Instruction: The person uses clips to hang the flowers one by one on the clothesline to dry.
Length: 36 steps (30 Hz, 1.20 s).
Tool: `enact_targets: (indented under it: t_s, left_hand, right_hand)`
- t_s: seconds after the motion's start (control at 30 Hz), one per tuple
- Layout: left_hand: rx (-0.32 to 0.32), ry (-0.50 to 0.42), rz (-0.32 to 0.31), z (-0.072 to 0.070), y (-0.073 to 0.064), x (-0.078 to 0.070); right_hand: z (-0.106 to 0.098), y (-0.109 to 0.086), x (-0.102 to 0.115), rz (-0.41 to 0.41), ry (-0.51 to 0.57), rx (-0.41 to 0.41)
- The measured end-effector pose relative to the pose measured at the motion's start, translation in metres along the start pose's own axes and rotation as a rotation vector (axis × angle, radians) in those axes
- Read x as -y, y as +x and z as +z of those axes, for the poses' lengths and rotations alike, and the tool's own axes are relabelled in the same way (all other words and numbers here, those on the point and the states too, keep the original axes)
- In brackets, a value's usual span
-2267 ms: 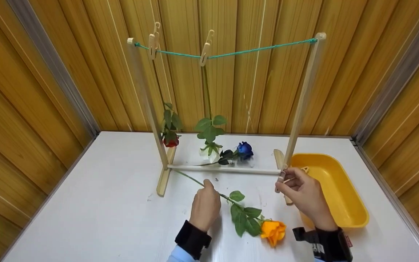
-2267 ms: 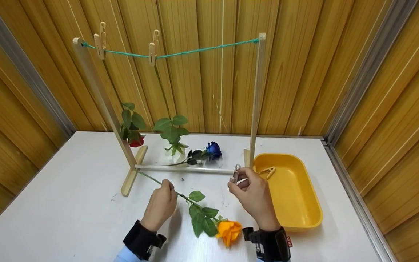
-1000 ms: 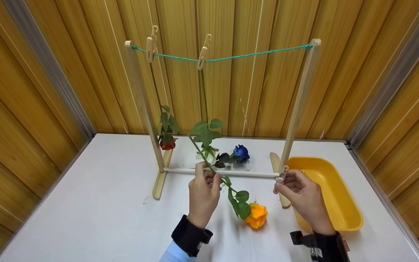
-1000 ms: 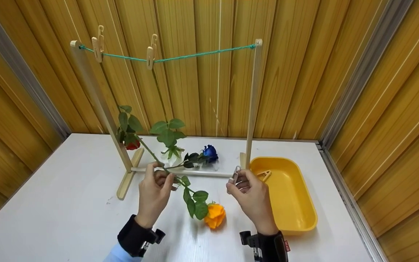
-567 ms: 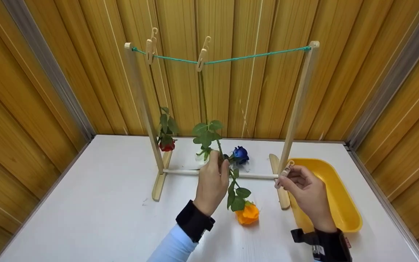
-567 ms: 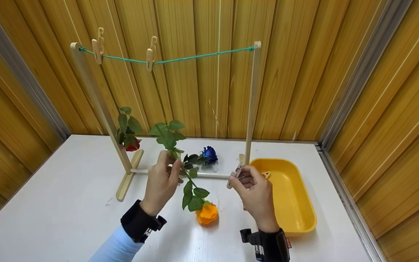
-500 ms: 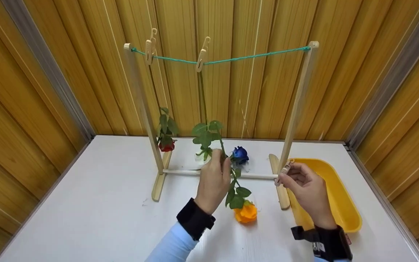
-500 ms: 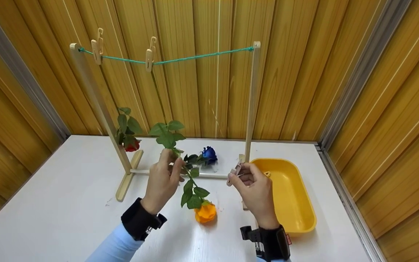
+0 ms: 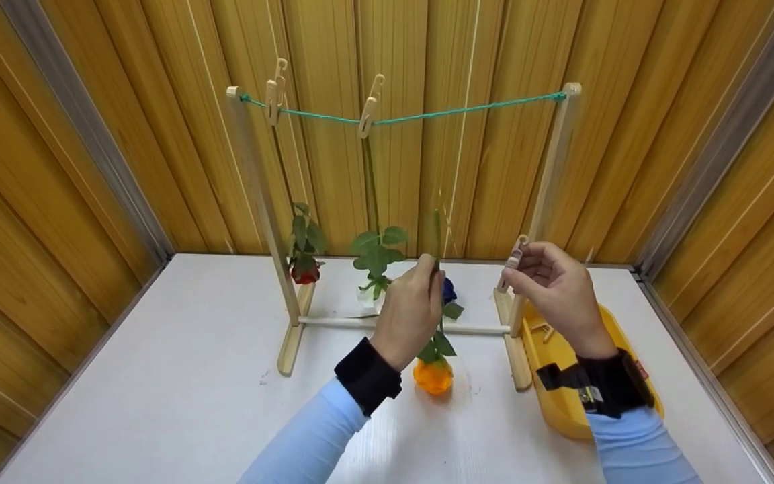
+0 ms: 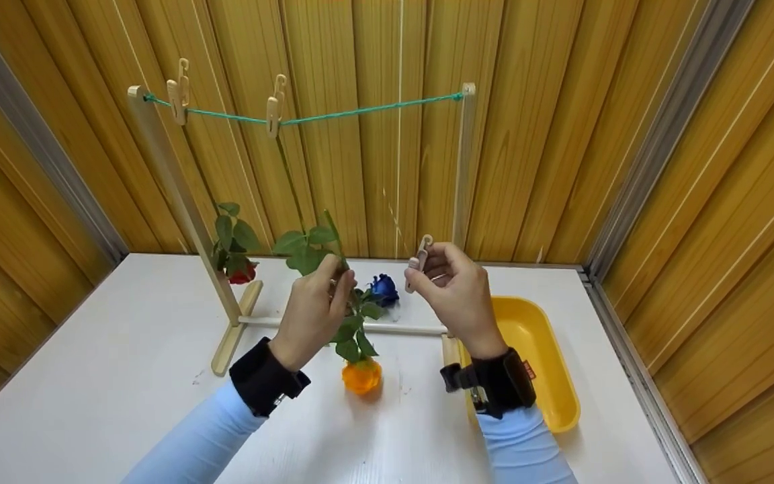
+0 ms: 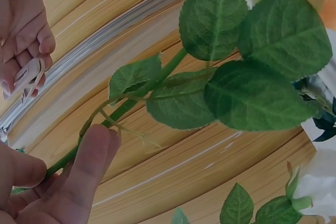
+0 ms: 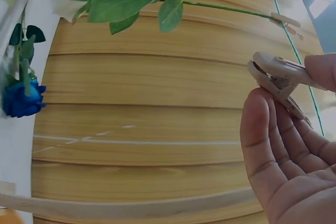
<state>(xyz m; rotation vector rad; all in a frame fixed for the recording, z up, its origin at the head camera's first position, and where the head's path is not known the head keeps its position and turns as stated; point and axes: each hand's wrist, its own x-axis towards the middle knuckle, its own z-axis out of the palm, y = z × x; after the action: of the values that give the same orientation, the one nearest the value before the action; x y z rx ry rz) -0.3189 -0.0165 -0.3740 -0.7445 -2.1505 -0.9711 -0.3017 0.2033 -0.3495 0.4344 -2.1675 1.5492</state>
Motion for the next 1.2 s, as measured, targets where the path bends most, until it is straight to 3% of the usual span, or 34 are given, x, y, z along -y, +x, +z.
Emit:
enact_targets:
  t_s: [0.23, 0.47, 0.77, 0.93, 1.2]
  left_hand:
    - [0.031, 0.042, 0.010, -0.004, 0.019, -0.002]
    - [0.072, 0.049, -0.005, -0.003, 0.042, 0.003]
    - [0.177, 0.036, -0.117, -0.004, 0.073, 0.007]
    - [0.213, 0.061, -0.177, -0.006, 0.084, 0.012]
    - [0.257, 0.082, -0.240, -0.003, 0.103, 0.016]
  right_hand:
    - [-0.001, 0.032, 0.021, -0.067, 0.066, 0.062]
    - [-0.008, 0.067, 0.044, -0.144, 0.063, 0.065]
    - [-0.009, 0.114, 0.087, -0.232, -0.024, 0.087]
    - [0.002, 0.139, 0.103, -0.282, -0.007, 0.065]
    - [0.011, 0.168, 0.121, -0.279, -0.008, 0.006]
